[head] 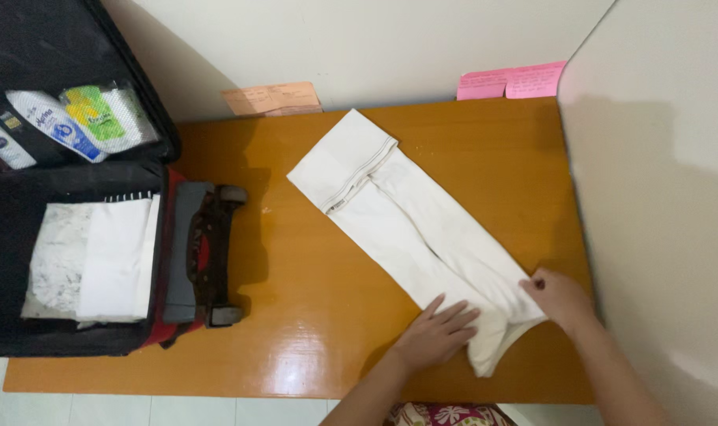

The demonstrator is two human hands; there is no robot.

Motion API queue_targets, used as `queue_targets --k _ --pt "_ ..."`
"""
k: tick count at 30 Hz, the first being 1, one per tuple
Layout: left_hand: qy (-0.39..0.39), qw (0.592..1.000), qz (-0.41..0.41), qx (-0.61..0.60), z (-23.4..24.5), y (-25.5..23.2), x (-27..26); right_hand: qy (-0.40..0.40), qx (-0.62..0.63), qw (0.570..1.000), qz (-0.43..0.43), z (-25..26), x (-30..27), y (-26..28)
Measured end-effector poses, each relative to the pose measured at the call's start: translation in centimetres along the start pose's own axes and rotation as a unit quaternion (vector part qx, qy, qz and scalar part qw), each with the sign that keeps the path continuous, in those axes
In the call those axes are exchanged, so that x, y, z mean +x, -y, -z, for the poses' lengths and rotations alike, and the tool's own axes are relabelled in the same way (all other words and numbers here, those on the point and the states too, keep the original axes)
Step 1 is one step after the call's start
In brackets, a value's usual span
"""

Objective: The person folds a white t-shirt on a table by repeatedly smoothing the fabric and folding the sides inward until it forms a small rectangular bundle.

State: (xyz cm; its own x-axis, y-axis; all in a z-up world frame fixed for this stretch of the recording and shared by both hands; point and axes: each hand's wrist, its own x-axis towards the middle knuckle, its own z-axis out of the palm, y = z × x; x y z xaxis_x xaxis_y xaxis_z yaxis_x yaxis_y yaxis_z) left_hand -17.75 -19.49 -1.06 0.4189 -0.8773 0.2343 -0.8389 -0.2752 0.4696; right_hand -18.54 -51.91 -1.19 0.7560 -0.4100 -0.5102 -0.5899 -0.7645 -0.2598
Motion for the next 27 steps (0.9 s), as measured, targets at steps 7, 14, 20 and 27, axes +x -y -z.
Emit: queue_targets --k 7,14,20,27 --pt "0.096 0.995 0.011 0.011 3.6 -0.7 -7.3 0.291 0.031 0.956 0.017 -2.5 -4.9 -1.8" --pt "0.086 0.995 0.026 -0.031 3.6 -2.3 -8.6 0.081 -0.025 0.959 0.270 1.0 -9.0 3.3" --pt "0.021 0.995 0.046 -0.091 1.8 -3.1 -8.1 0.038 0.105 0.884 0.455 -0.7 -5.1 4.9" --pt "-0.289 0.665 0.476 -0.498 -2.9 0.5 -6.3 0.189 0.413 0.890 0.048 0.2 0.3 9.5"
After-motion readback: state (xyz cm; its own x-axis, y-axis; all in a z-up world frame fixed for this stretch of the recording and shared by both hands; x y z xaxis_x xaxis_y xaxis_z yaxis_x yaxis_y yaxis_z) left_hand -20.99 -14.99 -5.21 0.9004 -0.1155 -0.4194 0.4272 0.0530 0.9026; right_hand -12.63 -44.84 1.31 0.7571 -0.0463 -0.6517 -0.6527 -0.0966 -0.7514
